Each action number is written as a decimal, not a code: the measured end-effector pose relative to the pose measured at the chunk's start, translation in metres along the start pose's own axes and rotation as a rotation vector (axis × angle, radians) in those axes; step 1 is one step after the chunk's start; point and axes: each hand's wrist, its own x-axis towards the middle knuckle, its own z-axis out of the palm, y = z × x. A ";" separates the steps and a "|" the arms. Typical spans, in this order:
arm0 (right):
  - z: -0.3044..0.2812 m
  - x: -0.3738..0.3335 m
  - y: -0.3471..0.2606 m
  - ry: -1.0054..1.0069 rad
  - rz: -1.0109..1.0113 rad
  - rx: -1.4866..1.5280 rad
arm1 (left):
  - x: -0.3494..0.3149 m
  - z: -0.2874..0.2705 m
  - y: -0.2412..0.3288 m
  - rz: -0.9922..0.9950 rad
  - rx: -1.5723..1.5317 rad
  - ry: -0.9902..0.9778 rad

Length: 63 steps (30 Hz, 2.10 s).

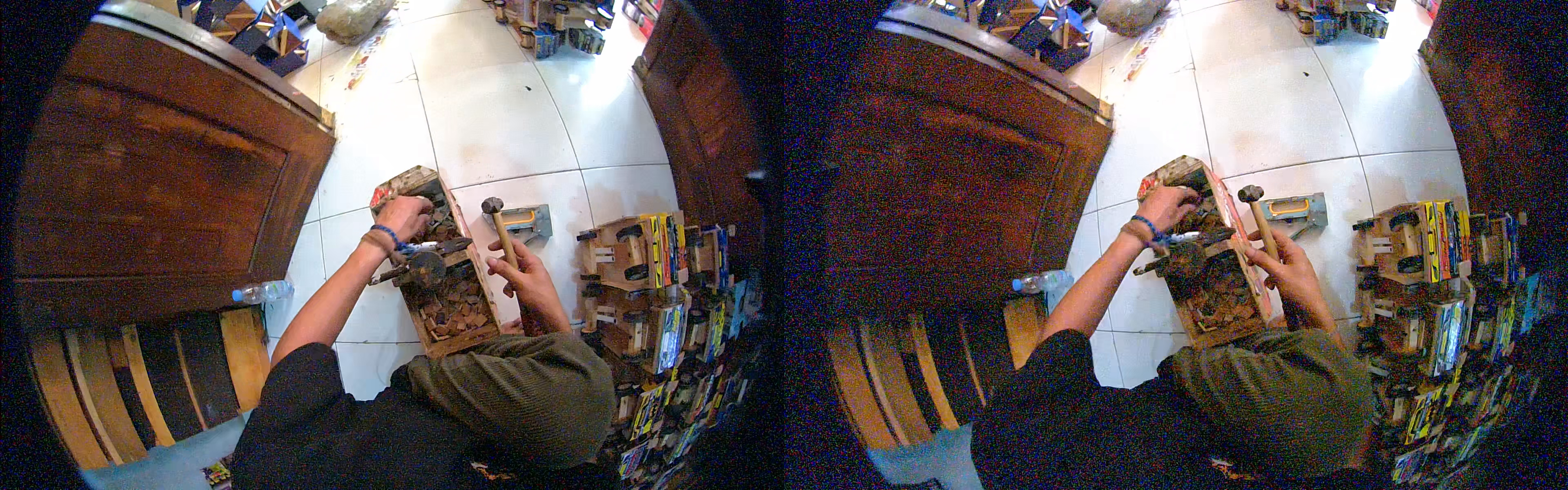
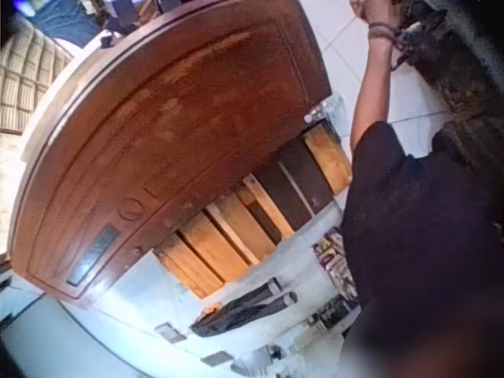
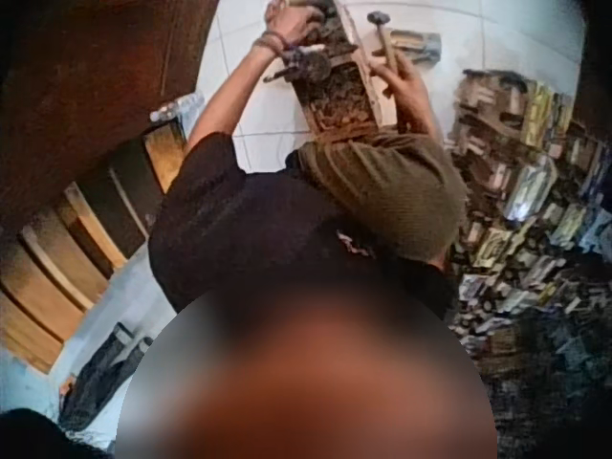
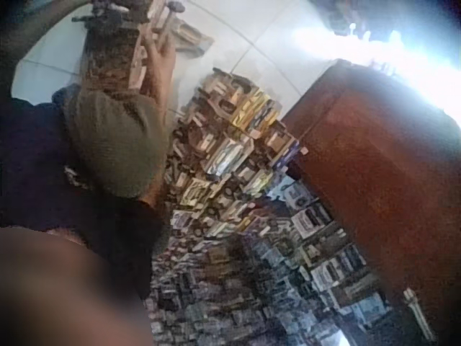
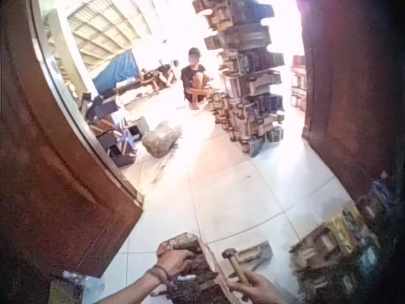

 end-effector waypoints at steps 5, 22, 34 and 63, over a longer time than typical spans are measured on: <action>-0.004 0.003 -0.001 -0.001 -0.026 0.004 | 0.014 0.030 -0.004 0.073 0.280 -0.059; -0.003 0.001 -0.004 0.056 0.062 0.001 | 0.000 0.010 -0.012 -0.120 -0.125 -0.044; -0.001 0.000 -0.001 0.037 0.079 0.025 | -0.029 -0.020 -0.011 -0.287 -1.226 -0.130; -0.003 0.001 0.003 0.080 0.022 0.004 | 0.018 0.024 -0.028 -0.253 0.353 -0.250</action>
